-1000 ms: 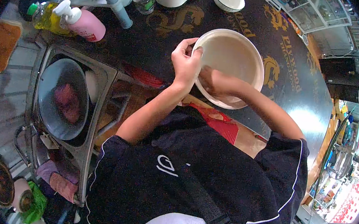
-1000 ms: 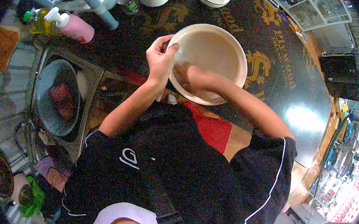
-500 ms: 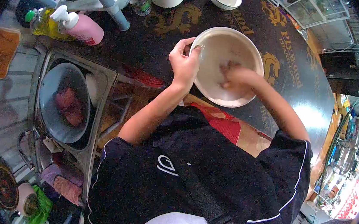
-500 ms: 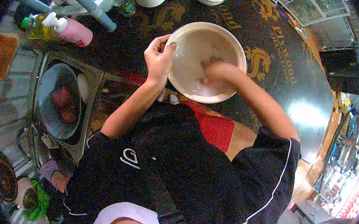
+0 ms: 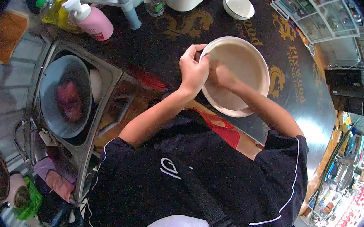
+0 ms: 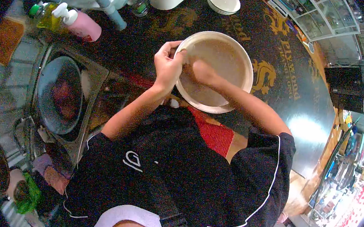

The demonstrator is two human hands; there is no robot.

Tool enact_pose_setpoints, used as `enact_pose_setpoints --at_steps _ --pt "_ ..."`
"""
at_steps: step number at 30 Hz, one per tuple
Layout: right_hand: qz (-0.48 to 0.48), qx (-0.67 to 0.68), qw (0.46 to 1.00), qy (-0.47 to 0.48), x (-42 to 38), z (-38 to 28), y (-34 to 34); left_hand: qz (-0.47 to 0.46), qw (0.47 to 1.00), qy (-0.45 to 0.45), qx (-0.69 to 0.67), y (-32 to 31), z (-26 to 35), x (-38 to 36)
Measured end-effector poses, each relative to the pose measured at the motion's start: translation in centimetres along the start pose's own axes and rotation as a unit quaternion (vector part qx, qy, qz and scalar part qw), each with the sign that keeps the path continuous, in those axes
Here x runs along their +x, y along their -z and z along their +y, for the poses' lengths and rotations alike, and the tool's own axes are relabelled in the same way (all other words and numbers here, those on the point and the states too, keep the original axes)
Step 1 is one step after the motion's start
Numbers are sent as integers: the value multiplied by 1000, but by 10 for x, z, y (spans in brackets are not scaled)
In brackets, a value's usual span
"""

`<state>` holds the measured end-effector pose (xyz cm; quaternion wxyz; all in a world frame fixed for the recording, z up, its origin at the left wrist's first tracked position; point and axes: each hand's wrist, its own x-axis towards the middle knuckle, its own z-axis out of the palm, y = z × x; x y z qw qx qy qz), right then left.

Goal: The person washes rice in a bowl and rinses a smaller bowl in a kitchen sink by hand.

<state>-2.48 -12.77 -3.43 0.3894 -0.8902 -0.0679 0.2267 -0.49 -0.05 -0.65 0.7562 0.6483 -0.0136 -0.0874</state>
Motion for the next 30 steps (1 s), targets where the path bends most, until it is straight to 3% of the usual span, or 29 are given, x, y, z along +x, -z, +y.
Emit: enact_pose_setpoints --at_steps 1,2,4,5,7,11,13,14,16,19,20,22,24,25,26,27,29,30 --pt "14 84 996 -38 3 1 2 10 999 -30 -16 -2 -1 0" --pt "11 82 996 -37 4 3 5 20 998 -59 -32 -3 -1 1" --pt "-22 -197 966 -166 -3 -34 22 23 998 -58 -31 -3 4 0" --pt "-23 -197 966 -166 -8 -34 19 21 998 -48 -21 -3 6 -1" --pt "120 -465 877 21 -20 -29 17 18 999 -37 -11 -1 6 -2" --pt "92 -461 882 -25 -33 -11 24 7 1000 -29 -6 -1 5 -2" --pt "-39 -335 926 -172 -41 -10 33 9 1000 -28 -2 -1 5 -2" --pt "-39 -333 926 -172 -42 -13 34 9 1000 -27 -8 -1 4 -2" --pt "-223 -254 903 -266 -47 -23 38 9 1000 -26 -13 -2 4 -2" --pt "-291 -221 896 -251 -52 -47 31 11 1000 -22 -5 -2 6 -3" --pt "-290 -221 896 -251 -52 -41 25 19 999 -27 -7 -3 8 -4" --pt "-199 -67 966 -154 -46 -22 8 28 999 -36 -10 -4 6 -1" --pt "-194 -7 964 -184 -41 -16 3 22 998 -57 -14 -3 -1 1" --pt "-166 178 955 -172 -42 -17 2 23 998 -53 -24 -3 -1 1" --pt "-132 358 912 -155 -42 -19 1 23 998 -55 -24 -3 -1 0" --pt "-131 357 912 -154 -38 -16 -2 24 998 -51 -19 -3 2 -1" --pt "12 191 981 -4 -28 -5 -9 27 999 -46 -13 -3 3 -1" --pt "11 193 981 -3 -25 -7 -5 25 999 -47 -9 -3 3 -1"
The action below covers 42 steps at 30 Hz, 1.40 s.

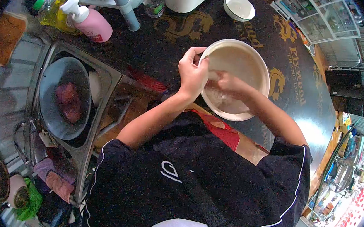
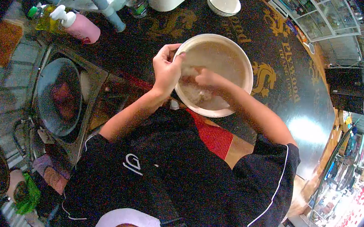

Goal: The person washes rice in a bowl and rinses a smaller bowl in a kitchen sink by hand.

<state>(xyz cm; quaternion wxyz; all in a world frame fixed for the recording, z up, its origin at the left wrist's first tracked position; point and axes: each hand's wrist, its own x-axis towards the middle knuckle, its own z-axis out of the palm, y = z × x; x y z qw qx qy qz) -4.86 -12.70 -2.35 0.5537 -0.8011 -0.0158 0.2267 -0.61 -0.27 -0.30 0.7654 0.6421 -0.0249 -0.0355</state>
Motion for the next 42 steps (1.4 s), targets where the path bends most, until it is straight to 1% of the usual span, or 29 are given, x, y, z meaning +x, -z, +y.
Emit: enact_pose_setpoints --at_steps 2,3,4,6,7,8,10,11,12,13,14,16,17,19,23,24,26,28,29,31,32,34,35,36,37,38,39,41,42 --pt "70 57 981 -173 6 -10 12 -3 1000 -3 3 0 2 0" --pt "96 26 973 -207 7 -16 19 -4 1000 3 16 1 7 -1" --pt "98 27 973 -207 8 -18 24 -5 1000 10 29 1 10 -1" --pt "210 175 931 -241 7 -22 29 -12 999 5 36 2 4 1" --pt "247 153 928 -234 6 -26 29 -18 999 0 44 2 2 1" --pt "248 155 927 -234 5 -28 32 -20 999 0 45 2 1 1" --pt "103 -39 945 -308 3 -29 37 -5 1000 4 21 0 3 1" --pt "106 -38 945 -307 -1 -24 35 -8 1000 3 21 1 1 1" --pt "91 -273 952 -108 -6 -19 29 -9 1000 8 29 1 0 2" --pt "66 -483 867 98 -12 -16 24 -11 999 13 37 2 -2 3" --pt "69 -482 868 96 -15 -13 19 -15 999 13 38 1 -3 3" --pt "81 -543 836 20 -14 -22 3 -7 1000 10 1 -1 2 1" --pt "85 -540 837 15 -12 -21 0 -15 1000 15 21 1 -3 2" --pt "18 -608 794 -15 0 -19 5 -20 1000 13 14 1 -1 1" --pt "45 -639 767 41 16 1 24 -38 999 19 19 3 5 0" --pt "43 -428 902 -48 21 0 32 -40 999 22 26 3 5 0" --pt "36 -187 973 -133 24 1 36 -40 999 21 15 3 3 0" --pt "89 -365 926 48 25 -4 38 -39 999 17 3 3 2 1" --pt "88 -367 925 50 26 -6 40 -38 999 18 2 3 2 1" --pt "28 -369 923 -108 24 -27 39 -23 1000 -2 -8 1 -2 2" --pt "28 -372 922 -105 24 -23 36 -20 1000 -4 -9 1 -4 3" --pt "-20 -363 931 -15 20 -31 25 -25 1000 -4 0 2 -7 3" --pt "-96 -418 902 -37 18 -36 29 -17 1000 -18 4 2 -8 4" --pt "-98 -418 902 -36 17 -34 27 -16 1000 -18 5 2 -8 4" --pt "-53 -522 849 65 14 -28 28 -19 1000 -10 8 3 -8 4" --pt "-6 -612 773 165 11 -22 29 -22 1000 -3 11 3 -8 4" --pt "-6 -612 773 166 11 -16 32 -22 1000 -3 12 2 -6 3" --pt "-30 -501 864 -45 9 -5 41 -15 1000 18 -17 0 1 1" --pt "-31 -500 864 -44 3 -8 45 -14 1000 18 -16 0 -1 1"
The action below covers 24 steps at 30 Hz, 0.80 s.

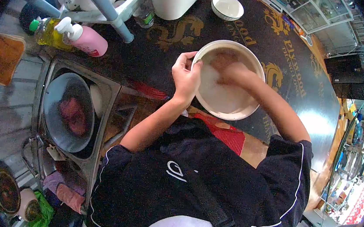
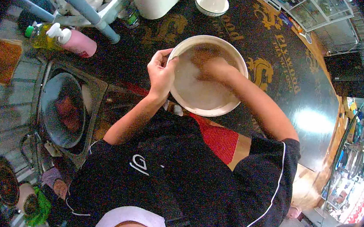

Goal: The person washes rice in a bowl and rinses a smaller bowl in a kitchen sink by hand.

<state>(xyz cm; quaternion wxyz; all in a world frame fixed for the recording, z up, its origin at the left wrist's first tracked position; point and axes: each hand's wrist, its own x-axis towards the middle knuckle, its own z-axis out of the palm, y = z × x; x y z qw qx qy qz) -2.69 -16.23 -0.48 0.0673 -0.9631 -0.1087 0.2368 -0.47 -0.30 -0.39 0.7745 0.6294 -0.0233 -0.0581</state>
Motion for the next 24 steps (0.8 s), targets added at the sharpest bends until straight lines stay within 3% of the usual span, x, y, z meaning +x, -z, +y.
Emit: enact_pose_setpoints --at_steps 2,6,8,10,12,13,17,20,24 --pt "-38 40 997 -60 -16 -1 16 -8 1000 -11 21 2 -4 1" --pt "-137 -22 989 -53 -39 -8 18 1 1000 -7 3 -1 5 -1" --pt "-110 6 993 30 -48 -4 1 5 1000 -3 5 -2 7 -3" --pt "-198 32 980 4 -53 -17 8 12 1000 10 1 -2 8 -2" --pt "-195 111 974 11 -63 -27 13 7 1000 -9 28 0 8 -1" --pt "-237 142 960 43 -54 -27 9 10 1000 -6 19 0 10 -1" --pt "-130 222 966 -13 -49 -50 -6 -1 1000 1 21 2 5 -2" --pt "-37 190 981 5 -31 -59 -7 -7 1000 -8 12 2 6 -2" --pt "76 243 967 -10 -4 -67 -3 2 999 -40 29 1 6 -1"
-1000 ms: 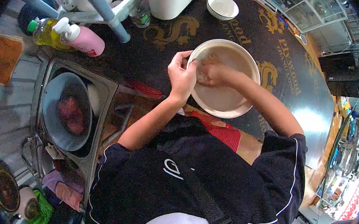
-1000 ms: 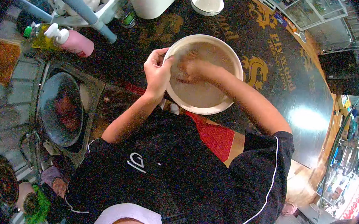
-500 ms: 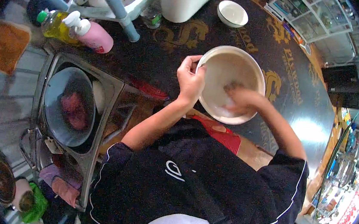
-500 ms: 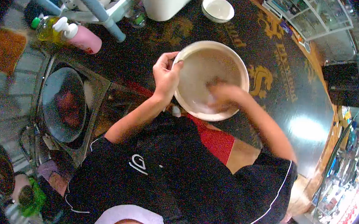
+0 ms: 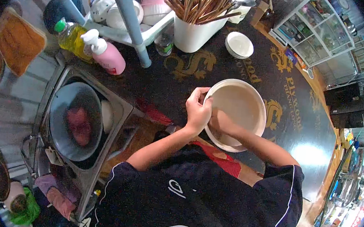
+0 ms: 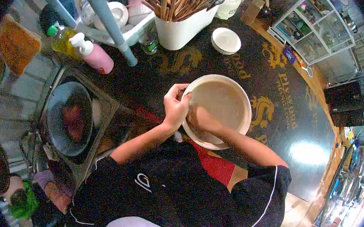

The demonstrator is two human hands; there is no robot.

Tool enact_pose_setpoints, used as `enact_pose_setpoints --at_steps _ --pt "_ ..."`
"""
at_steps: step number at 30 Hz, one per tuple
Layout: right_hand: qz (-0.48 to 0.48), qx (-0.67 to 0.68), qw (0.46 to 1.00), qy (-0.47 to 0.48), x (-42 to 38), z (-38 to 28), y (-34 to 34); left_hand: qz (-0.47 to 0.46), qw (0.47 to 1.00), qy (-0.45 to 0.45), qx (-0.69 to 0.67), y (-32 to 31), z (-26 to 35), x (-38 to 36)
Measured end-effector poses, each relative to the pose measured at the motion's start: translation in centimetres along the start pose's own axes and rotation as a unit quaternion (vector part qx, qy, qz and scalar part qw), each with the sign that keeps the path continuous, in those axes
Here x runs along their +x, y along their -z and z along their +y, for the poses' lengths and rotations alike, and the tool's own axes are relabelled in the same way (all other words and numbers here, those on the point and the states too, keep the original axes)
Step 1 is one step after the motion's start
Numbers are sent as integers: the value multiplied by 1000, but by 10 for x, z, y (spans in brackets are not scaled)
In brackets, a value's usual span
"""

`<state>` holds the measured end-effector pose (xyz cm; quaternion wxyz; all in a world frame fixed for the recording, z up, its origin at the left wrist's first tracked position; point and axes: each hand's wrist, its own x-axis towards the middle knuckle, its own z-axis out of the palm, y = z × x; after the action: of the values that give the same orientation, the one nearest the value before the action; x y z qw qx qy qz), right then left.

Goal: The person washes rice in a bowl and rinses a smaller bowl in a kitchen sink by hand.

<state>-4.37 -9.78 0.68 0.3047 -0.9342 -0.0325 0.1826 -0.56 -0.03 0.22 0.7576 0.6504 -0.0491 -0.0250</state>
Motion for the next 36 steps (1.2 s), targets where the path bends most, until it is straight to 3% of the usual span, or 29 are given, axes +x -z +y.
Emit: enact_pose_setpoints --at_steps 2,4,5,7,12,14,20,24,26,27,29,33,36 --pt "66 19 996 52 19 27 -12 -6 1000 22 18 1 1 0" --pt "18 -139 988 70 26 30 -3 -4 1000 5 14 1 0 1" --pt "21 -141 987 69 26 32 1 -11 1000 20 19 2 1 0" --pt "122 -286 925 220 23 33 8 -14 999 26 17 2 -1 1" --pt "23 -364 927 87 -5 44 32 -18 999 40 23 1 -2 0" --pt "-147 -226 959 -90 -12 42 41 -14 999 49 1 1 0 0" --pt "-240 -136 950 -144 -38 23 30 -16 998 40 -38 0 1 0" --pt "-186 -88 971 -122 -39 8 7 -10 998 41 -54 -1 2 -1" --pt "-73 -19 995 -71 -28 26 -18 -16 998 39 -36 0 1 -1" --pt "-69 -17 995 -73 -24 27 -19 -18 999 35 -18 1 0 0" --pt "-49 104 993 -8 -12 31 -15 -20 999 33 -10 1 2 1" --pt "-12 136 985 -108 -1 3 10 -18 999 30 -17 0 -1 0" --pt "62 199 977 -46 -1 -1 17 -18 1000 21 -15 0 -2 1"
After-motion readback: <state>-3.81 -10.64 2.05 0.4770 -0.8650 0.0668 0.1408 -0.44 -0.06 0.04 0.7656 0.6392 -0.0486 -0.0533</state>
